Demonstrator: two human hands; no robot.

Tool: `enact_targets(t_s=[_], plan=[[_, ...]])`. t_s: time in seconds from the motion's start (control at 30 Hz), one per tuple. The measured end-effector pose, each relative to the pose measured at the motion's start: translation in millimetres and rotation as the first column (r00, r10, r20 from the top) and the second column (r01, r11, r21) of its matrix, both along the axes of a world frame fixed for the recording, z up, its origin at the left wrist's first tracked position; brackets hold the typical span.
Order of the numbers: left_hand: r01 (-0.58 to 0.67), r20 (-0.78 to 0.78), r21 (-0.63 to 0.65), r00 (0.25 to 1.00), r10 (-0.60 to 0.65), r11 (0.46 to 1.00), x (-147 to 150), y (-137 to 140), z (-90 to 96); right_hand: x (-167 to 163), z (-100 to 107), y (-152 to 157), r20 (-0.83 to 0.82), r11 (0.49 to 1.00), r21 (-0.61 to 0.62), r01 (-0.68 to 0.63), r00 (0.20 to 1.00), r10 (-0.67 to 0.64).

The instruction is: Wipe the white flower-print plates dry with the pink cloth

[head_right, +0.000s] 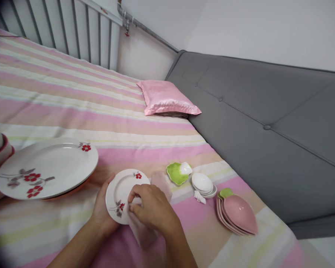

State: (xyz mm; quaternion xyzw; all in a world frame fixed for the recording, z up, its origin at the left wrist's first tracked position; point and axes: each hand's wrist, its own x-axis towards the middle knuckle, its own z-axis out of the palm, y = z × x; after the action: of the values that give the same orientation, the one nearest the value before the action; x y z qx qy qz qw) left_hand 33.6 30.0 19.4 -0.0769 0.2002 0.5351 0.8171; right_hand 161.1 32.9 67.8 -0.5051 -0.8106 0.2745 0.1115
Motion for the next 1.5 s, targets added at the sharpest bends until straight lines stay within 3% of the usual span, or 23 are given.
enact_targets(t_s=[0.17,0.33,0.57,0.73,0.87,1.07,1.27,1.4,1.5], plan=[[-0.024,-0.002,-0.005,1.0,0.024,1.0,0,1,2.5,-11,-2,0,-0.089,0.994,0.078,-0.08,0.992,0.087],[-0.036,0.018,0.003,0.999,0.036,0.999,0,1,5.7,-23,-11,3,-0.135,0.981,0.186,-0.056,0.987,0.082],[-0.101,0.001,-0.034,0.995,0.101,0.994,3,1,-0.2,-27,-25,11,-0.125,0.945,0.299,0.132,0.987,-0.098],[-0.061,-0.03,-0.014,0.998,0.061,0.998,4,2,0.3,-19,-26,14,0.031,0.926,0.298,0.233,0.967,-0.253],[-0.038,-0.06,0.011,0.997,0.039,0.999,4,1,1.6,-10,-21,12,0.157,0.932,0.259,0.255,0.941,-0.301],[-0.016,-0.058,0.016,0.998,0.017,1.0,2,0,0.1,2,-7,4,0.212,0.978,0.131,0.162,0.959,-0.187],[-0.01,-0.042,0.008,0.999,0.011,1.0,0,0,0.5,3,0,1,0.078,1.0,-0.018,-0.019,0.997,0.021],[-0.016,-0.017,0.008,1.0,0.016,1.0,-1,0,0.9,-7,-2,1,-0.082,0.991,0.007,-0.134,0.988,0.134],[-0.03,-0.011,0.011,0.999,0.03,0.999,0,0,2.6,-17,-5,1,-0.144,0.99,0.086,-0.109,0.982,0.12]])
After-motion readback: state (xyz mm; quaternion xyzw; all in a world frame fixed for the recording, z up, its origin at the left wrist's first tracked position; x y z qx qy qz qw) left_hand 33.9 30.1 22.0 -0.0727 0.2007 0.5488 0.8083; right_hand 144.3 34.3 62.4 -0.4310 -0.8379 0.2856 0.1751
